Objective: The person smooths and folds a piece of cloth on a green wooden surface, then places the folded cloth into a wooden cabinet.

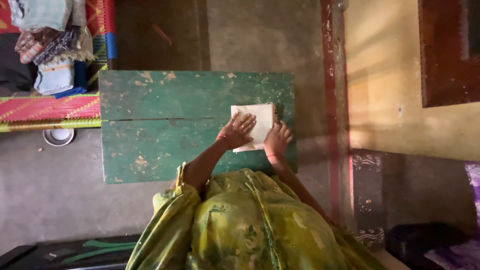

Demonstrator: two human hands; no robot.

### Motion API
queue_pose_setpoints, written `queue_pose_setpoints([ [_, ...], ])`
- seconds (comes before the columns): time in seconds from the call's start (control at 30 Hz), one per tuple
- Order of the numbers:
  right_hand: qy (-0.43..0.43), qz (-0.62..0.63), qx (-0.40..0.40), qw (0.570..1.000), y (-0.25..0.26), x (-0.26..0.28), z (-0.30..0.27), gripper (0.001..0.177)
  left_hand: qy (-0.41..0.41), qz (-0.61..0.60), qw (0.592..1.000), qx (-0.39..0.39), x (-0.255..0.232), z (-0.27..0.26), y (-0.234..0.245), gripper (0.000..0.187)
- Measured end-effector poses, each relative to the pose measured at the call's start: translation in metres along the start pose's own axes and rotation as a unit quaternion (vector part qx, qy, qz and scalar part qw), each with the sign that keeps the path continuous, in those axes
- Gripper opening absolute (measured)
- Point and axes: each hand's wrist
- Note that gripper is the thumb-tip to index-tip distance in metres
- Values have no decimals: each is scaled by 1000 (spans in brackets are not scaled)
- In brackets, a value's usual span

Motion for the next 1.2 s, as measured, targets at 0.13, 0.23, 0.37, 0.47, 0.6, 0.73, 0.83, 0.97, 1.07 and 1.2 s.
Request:
queue_pose_setpoints([
  [0.13, 193, 109, 22, 975, -8, 3, 2, 60, 35, -49, 995, -82, -3, 4, -7, 82],
  [0.23, 221, 96, 45, 970, -17, 4, -7, 72, 269, -252, 929, 5, -15, 0, -5, 105],
  [0.37, 200, 32, 42, 978, -28, 5, -9, 73, 457, -445, 769, -36, -26, 12, -27, 86],
  [0.47, 215, 58, 32, 974, -23, 4, -8, 76, 464, -471, 750, -7, -20, 20, -34, 68],
  [0.6, 235, 81, 26, 968, -16, 4, -3, 74, 439, -574, 689, 60, -2, 33, -26, 54],
  [0.73, 202, 68, 94, 973, -6, 7, 15, 72, 385, -592, 705, -63, -10, 35, -14, 65],
  [0.83, 138, 295, 108, 939, 5, 1, 23, 67, 260, -680, 655, -202, -24, 43, 15, 79],
  [0.97, 63, 765, 132, 627, 24, -16, 8, 62, 241, -521, 803, -157, -61, 31, 90, 76],
  [1.07, -1, 868, 112, 484, 37, -17, -8, 54, 134, -348, 926, -64, -95, -1, 140, 75],
  [1.2, -46, 887, 75, 454, 63, -16, -36, 36, 58, -202, 970, -126, -126, -47, 158, 66],
])
Point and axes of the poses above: each hand's wrist, its own z-axis towards the middle knuckle, its own y-axis out of the back of the hand, x = y × z, and after that the axes turned 7 degrees about x, right-handed
